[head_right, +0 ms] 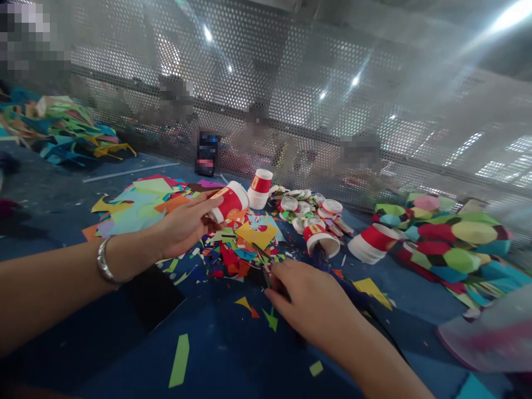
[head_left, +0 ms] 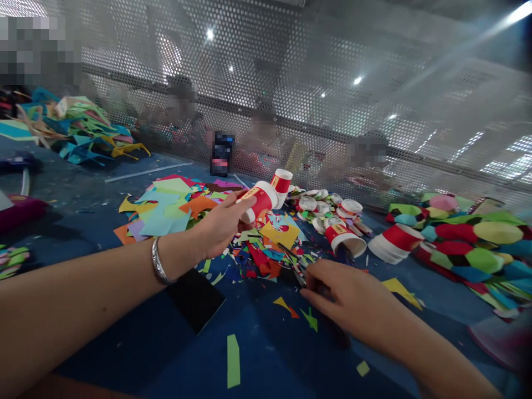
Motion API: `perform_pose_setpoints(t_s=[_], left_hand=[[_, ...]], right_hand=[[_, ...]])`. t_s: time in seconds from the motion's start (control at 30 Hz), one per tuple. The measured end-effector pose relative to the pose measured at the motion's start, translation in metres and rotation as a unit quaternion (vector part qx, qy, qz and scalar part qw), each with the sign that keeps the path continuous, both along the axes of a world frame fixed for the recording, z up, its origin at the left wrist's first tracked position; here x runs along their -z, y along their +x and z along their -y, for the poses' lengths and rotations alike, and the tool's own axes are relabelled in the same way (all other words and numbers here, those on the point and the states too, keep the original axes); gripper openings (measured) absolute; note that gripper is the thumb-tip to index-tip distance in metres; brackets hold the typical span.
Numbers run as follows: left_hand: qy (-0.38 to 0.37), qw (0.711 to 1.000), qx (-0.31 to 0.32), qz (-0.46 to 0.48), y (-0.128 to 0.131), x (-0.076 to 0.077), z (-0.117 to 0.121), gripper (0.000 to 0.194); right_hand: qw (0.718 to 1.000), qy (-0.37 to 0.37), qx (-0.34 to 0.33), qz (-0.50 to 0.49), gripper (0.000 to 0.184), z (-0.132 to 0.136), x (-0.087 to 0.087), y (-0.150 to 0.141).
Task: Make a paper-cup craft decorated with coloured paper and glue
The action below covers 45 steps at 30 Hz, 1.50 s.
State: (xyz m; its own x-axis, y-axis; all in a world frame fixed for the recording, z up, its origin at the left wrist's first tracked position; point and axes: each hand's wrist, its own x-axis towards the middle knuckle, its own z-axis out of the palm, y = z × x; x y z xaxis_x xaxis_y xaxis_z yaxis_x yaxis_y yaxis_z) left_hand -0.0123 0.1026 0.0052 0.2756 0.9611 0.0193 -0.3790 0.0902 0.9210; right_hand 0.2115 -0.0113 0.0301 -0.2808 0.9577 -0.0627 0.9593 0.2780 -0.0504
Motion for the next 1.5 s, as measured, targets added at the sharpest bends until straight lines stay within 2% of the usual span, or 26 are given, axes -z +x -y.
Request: perform_pose_setpoints(t_s=[0.3,0.43,0.57,0.73,0.87,1.0,1.07,1.27,1.4,1.5], left_hand=[[0.005,1.0,0.016,0.002,0.005,0.005,0.005,0.029],[0.018,0.999,0.025,-0.017,0.003,0.005,0.005,0.044],[0.065,0.997,0.017,-0.028,0.004,0.007,0.005,0.053],[0.08,0.995,0.036,-0.038,0.008,0.009,0.012,0.044],[0.135,0.984,0.032,-0.111,0.011,0.01,0.02,0.052],[0.179,0.965,0.008,-0.189,0.014,0.013,0.027,0.055],[0.188,0.968,0.017,-0.167,0.018,0.015,0.033,0.053],[0.112,0.986,0.047,-0.114,0.026,0.013,0.051,0.048],[0.131,0.987,0.048,-0.081,0.026,0.01,0.052,0.047],[0.159,0.983,0.041,-0.077,0.025,0.009,0.049,0.05]], right_hand=[[0.999,-0.025,0.043,0.003,0.007,0.002,0.003,0.003],[0.997,-0.018,0.069,-0.008,0.008,-0.004,0.002,0.006],[0.993,0.029,0.08,-0.08,0.015,-0.011,0.0,0.011],[0.971,0.078,0.075,-0.214,0.019,-0.012,-0.004,0.012],[0.933,0.074,0.056,-0.348,0.023,-0.009,-0.003,0.003],[0.866,0.003,0.066,-0.496,0.017,-0.009,0.003,-0.009],[0.834,-0.029,0.071,-0.547,0.013,-0.009,0.006,-0.014],[0.772,-0.05,0.065,-0.63,0.01,-0.009,0.012,-0.024],[0.717,-0.104,0.08,-0.685,0.01,-0.007,0.011,-0.03],[0.702,-0.125,0.099,-0.694,0.011,-0.006,0.01,-0.032]])
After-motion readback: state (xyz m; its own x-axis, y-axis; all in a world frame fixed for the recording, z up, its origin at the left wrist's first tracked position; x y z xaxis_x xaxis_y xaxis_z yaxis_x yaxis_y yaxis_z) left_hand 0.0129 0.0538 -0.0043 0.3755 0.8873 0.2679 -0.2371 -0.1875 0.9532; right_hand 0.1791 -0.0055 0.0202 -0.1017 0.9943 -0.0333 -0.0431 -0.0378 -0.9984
